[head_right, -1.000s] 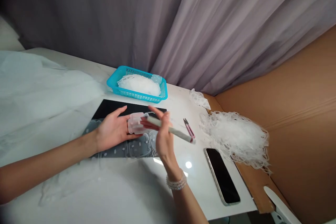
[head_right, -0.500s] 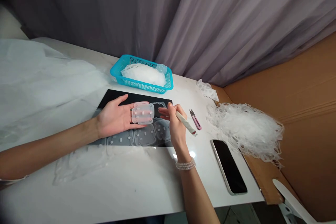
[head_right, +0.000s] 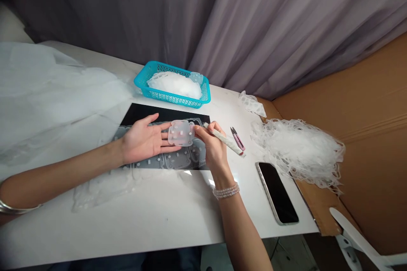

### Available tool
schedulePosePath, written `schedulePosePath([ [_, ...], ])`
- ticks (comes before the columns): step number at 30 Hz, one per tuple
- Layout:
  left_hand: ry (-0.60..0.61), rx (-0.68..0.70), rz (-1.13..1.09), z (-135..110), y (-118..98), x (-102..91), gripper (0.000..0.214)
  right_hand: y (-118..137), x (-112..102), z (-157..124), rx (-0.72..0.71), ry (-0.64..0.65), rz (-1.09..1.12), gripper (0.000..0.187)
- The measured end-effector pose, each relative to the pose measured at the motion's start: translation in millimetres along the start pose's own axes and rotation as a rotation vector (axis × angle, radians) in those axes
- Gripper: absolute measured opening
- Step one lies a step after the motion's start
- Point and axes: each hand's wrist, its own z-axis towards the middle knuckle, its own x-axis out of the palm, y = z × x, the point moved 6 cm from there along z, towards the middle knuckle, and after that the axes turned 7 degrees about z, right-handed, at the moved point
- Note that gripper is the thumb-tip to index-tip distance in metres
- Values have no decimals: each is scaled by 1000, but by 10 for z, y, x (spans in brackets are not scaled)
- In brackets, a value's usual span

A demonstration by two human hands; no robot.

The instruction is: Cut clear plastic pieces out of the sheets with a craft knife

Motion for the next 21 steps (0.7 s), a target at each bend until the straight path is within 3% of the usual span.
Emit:
schedulePosePath([
  [4,-93,-19,-12,13,53,-64,75,117,56,-68,-141,-11,-77,44],
  [9,23,27,-99,38,50,-55,71,117,309,-187,-76,214,-138,40],
  [16,65,59,-69,27,-15,-56,72,166,-83,-12,-106,-70,61,31],
  [21,88,55,-62,8,-19,-22,71,88,-135,30,-36,-93,152,31],
])
